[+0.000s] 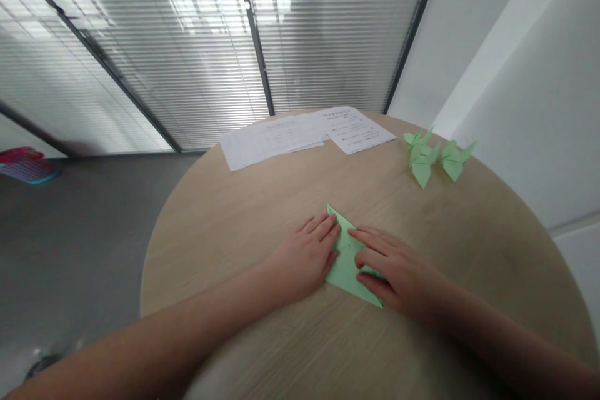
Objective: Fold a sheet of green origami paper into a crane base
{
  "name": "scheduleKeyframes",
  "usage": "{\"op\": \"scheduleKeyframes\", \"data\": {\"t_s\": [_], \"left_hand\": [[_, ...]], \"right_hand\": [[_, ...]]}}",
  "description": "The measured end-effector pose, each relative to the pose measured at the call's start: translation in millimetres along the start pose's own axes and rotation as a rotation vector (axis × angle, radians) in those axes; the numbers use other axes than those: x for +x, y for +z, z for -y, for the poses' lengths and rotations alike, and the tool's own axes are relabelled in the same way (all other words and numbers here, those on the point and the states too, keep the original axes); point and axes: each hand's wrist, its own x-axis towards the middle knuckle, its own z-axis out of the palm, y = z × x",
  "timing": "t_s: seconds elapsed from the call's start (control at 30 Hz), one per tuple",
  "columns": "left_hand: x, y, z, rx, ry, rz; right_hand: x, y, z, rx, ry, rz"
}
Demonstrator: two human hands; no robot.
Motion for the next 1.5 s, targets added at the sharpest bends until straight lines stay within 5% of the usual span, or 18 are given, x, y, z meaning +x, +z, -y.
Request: {"op": "scheduleKeyframes", "data": {"t_s": [0.23,0.43,0.6,0.9,1.1,1.5], "left_hand": [[-3.6,6.1,0.4,-0.038,0.0,-0.254],[-5.3,8.1,1.9,-0.019,0.187,-0.268],[-6.8,11.5,3.5,-0.027,0.191,-0.273],[-24.6,-3.3,-9.9,-0.01,0.126,0.037],[-29.3,-7.8,-10.6,-0.058,0.099,0.106],[-7.9,1.8,5.5,-0.196,0.175,-0.198]], "right_hand": [[-1.1,1.0,-0.4,0.003,0.001,-0.011],[-0.3,-1.4,1.1,0.032,0.006,-0.01],[-0.4,-1.6,0.4,0.064,-0.001,-0.016],[-1.7,-2.1,0.6,0.066,0.0,-0.002],[-2.0,-1.6,-6.6,0.092,-0.019,-0.058],[-3.8,6.1,-28.3,0.039,0.116,-0.224]]}}
